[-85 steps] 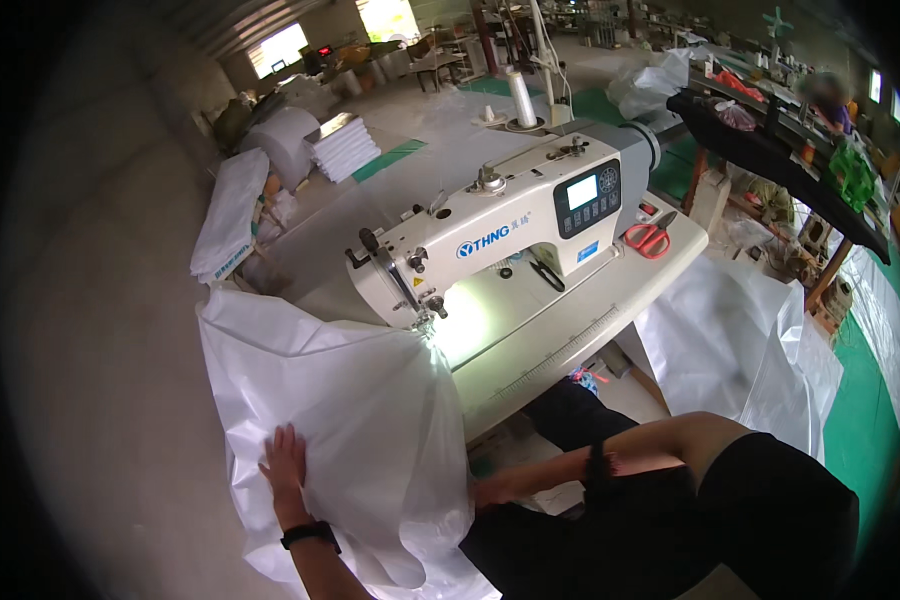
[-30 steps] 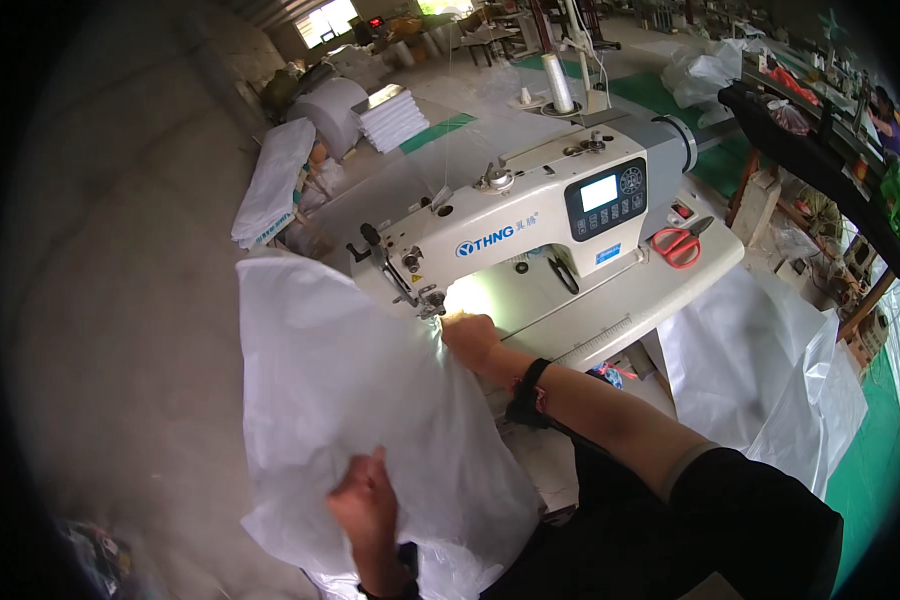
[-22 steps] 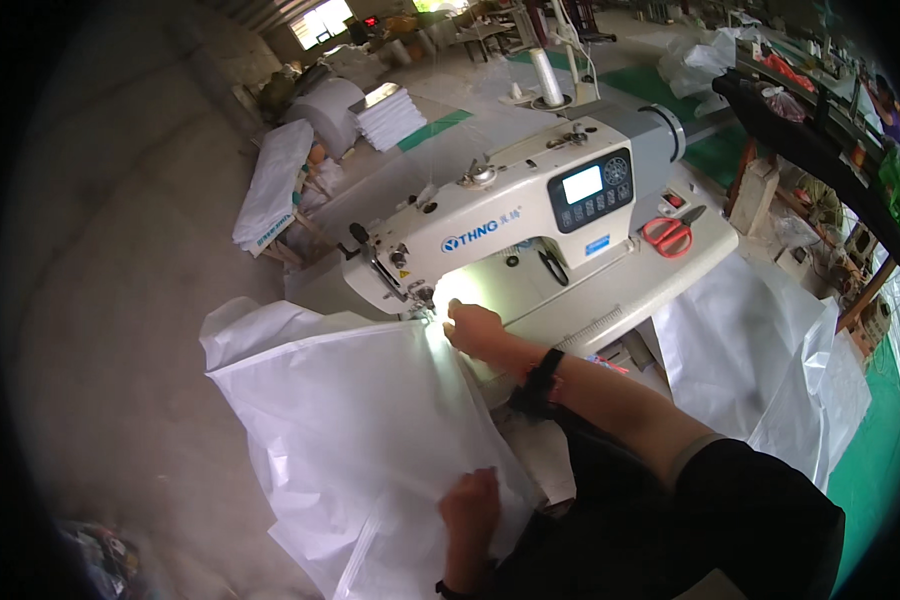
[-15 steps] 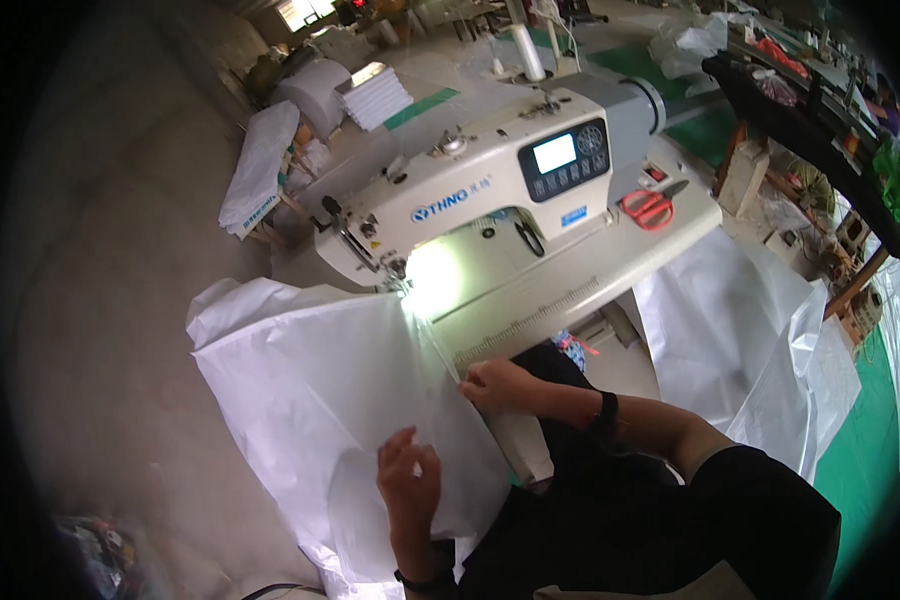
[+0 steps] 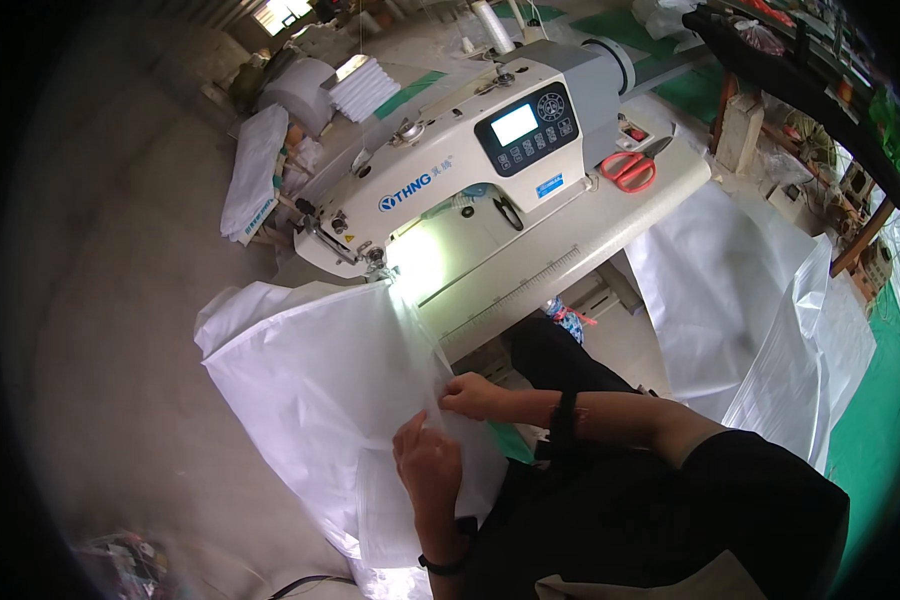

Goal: Sewing white plastic or synthetic fabric using an industrial sewing machine.

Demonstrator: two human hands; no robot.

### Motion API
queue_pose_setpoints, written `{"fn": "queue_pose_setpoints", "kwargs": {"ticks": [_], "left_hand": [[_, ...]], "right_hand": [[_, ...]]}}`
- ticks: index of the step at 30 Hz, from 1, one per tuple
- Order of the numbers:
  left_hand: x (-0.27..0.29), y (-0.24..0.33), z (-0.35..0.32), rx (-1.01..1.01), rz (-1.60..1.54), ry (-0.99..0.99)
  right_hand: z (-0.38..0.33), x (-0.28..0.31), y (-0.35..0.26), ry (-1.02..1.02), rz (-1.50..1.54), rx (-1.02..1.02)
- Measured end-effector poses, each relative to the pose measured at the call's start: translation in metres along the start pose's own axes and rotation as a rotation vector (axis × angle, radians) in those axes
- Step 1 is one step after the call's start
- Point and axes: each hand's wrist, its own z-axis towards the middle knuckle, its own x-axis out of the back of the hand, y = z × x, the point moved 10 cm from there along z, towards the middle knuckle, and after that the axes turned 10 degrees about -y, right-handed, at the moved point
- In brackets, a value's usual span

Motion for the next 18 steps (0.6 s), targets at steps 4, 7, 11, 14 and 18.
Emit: {"fn": "queue_pose_setpoints", "kwargs": {"ticks": [4,7,11,14,18], "left_hand": [[0.029,-0.007,0.002,-0.058,0.058,0.091],[0.033,-0.009,0.012,-0.064,-0.046,0.064],[0.034,0.003,0.023,-0.107,-0.06,0.023],[0.019,0.013,0.024,-0.167,-0.057,-0.063],[-0.022,-0.011,0.022,-0.003,-0.336,-0.238]], "right_hand": [[-0.052,-0.023,-0.038,-0.285,0.235,0.095],[-0.078,-0.024,-0.031,-0.441,-0.151,-0.135],[-0.066,0.003,-0.012,-0.118,0.18,-0.172],[-0.049,0.001,-0.02,0.021,0.255,0.085],[-0.054,-0.028,-0.036,-0.11,0.136,0.165]]}}
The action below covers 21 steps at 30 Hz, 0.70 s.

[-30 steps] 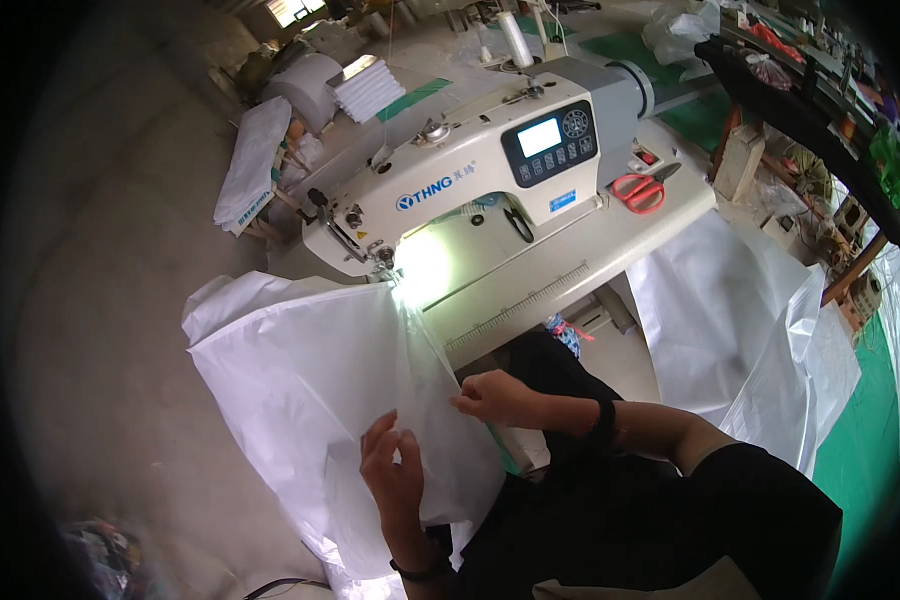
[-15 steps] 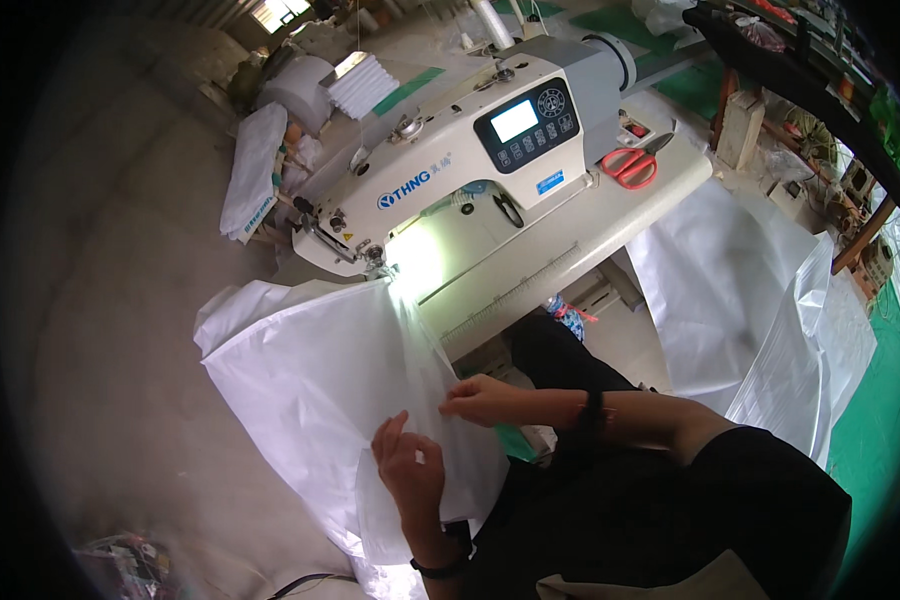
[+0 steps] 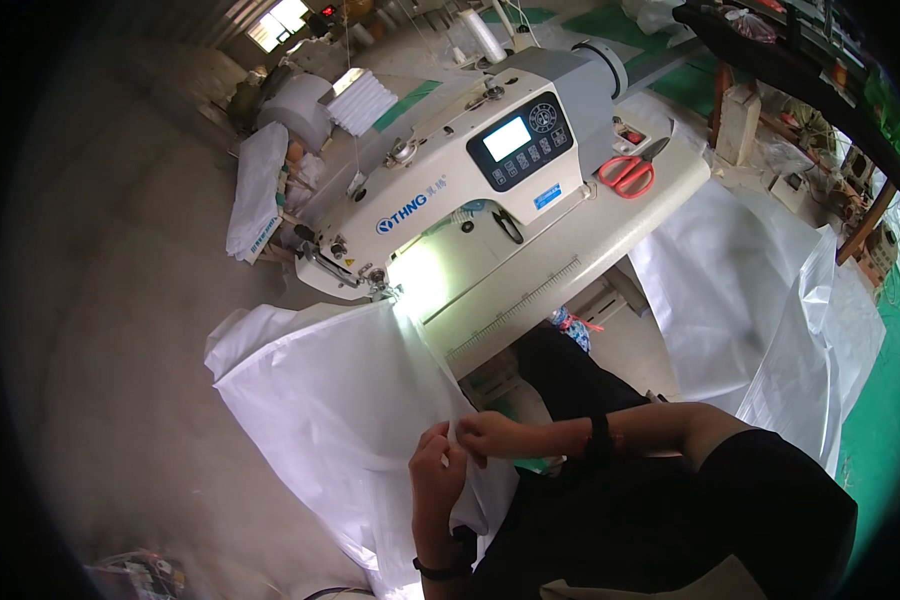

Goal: Sewing white plastic or synthetic fabric using an industrial sewing machine.

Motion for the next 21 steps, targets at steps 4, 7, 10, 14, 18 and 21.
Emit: {"fn": "queue_pose_setpoints", "kwargs": {"ticks": [4,7,10,14,18,21], "left_hand": [[-0.013,-0.024,0.008,0.433,-0.06,-0.021],[-0.006,-0.034,0.021,0.416,0.087,0.176],[-0.013,-0.028,0.032,0.279,0.468,0.092],[-0.034,-0.023,0.031,0.194,0.549,-0.087],[-0.043,-0.03,0.041,0.2,0.464,-0.149],[-0.041,-0.036,0.04,0.264,0.303,-0.145]], "right_hand": [[-0.013,-0.01,-0.001,0.042,-0.167,-0.037],[-0.015,-0.019,0.005,-0.106,-0.324,-0.078],[-0.027,0.008,-0.011,0.081,-0.695,0.242],[-0.024,0.072,-0.001,0.497,-0.524,0.086],[0.016,0.046,0.056,0.082,-0.286,-0.096],[0.009,0.02,0.044,0.055,-0.516,0.065]]}}
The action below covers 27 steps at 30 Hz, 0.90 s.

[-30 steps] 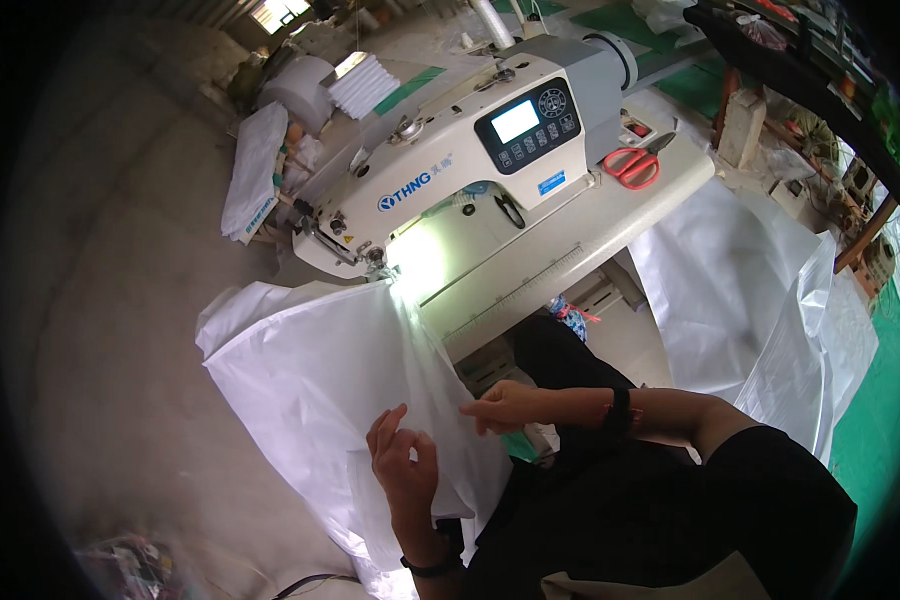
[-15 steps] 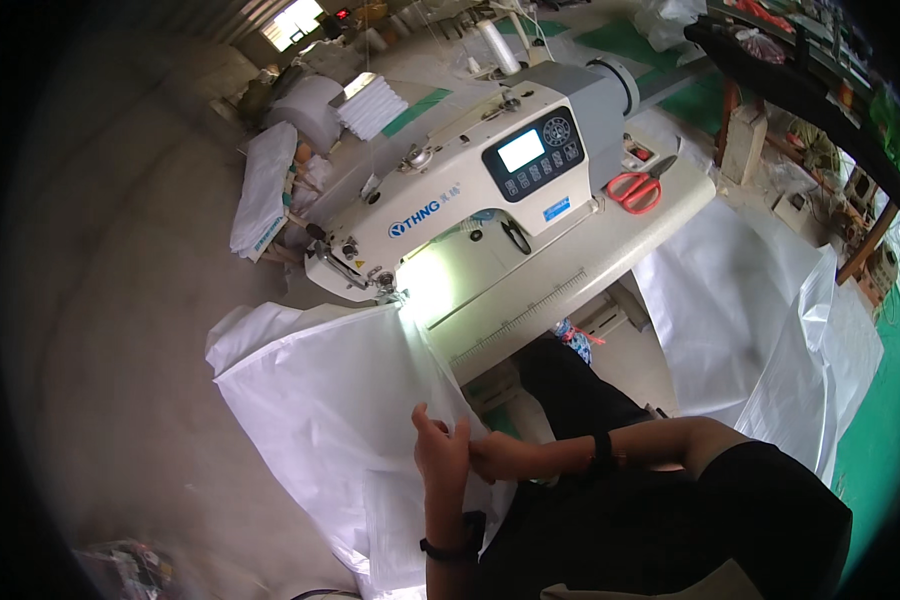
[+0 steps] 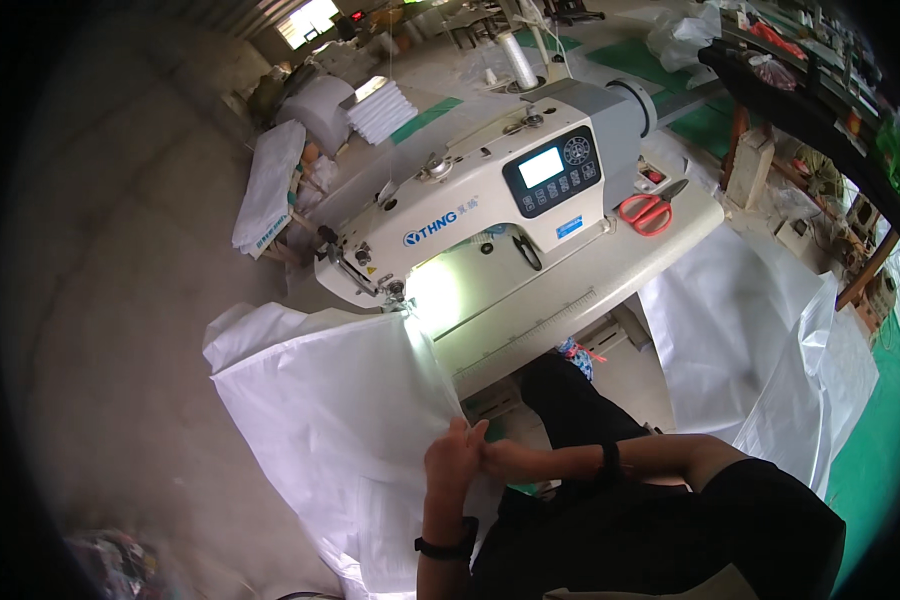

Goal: Sewing white plastic or synthetic fabric using an industrial sewing machine.

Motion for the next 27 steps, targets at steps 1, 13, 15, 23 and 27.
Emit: {"fn": "queue_pose_setpoints", "kwargs": {"ticks": [1,13,15,23,27], "left_hand": [[-0.001,-0.004,0.001,0.004,-0.009,0.003],[0.015,0.007,-0.021,-0.14,-0.131,0.147],[0.02,0.015,-0.025,-0.164,-0.154,0.151],[0.005,-0.005,-0.027,-0.131,-0.374,0.163],[0.0,-0.014,-0.026,-0.139,-0.451,0.147]], "right_hand": [[-0.002,-0.002,-0.007,-0.021,-0.032,0.005],[0.133,0.172,-0.079,0.435,-0.63,-0.242],[0.152,0.174,-0.07,0.464,-0.618,-0.297],[0.168,0.146,-0.071,0.469,-0.854,-0.288],[0.176,0.144,-0.07,0.361,-0.939,-0.375]]}}
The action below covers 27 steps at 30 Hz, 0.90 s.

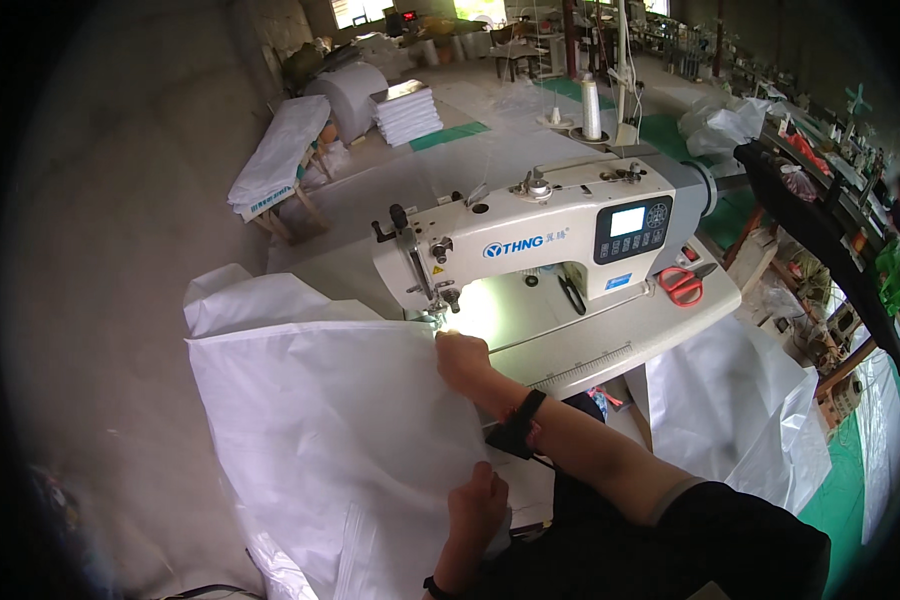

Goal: Sewing white plastic or synthetic fabric using an industrial sewing machine.

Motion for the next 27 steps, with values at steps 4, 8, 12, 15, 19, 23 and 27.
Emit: {"fn": "queue_pose_setpoints", "kwargs": {"ticks": [4,8,12,15,19,23,27], "left_hand": [[-0.005,-0.015,-0.004,0.009,-0.038,0.018],[0.001,-0.014,-0.007,0.025,-0.062,0.072],[0.016,-0.007,0.001,0.042,0.202,0.124],[0.027,0.012,0.007,-0.045,0.169,0.13],[0.038,0.026,0.008,-0.038,0.32,0.202],[0.049,0.058,0.013,-0.123,0.376,0.259],[0.033,0.046,0.006,-0.086,0.639,0.204]], "right_hand": [[-0.005,-0.004,-0.003,-0.034,0.036,0.026],[-0.006,-0.005,-0.005,-0.072,0.047,0.038],[-0.008,0.0,-0.004,0.014,0.021,0.014],[-0.026,0.007,0.011,0.115,0.243,-0.01],[-0.073,-0.041,0.039,-0.194,1.327,-0.166],[-0.128,-0.148,0.006,-0.249,1.146,0.073],[-0.164,-0.22,-0.033,-0.329,0.876,0.409]]}}
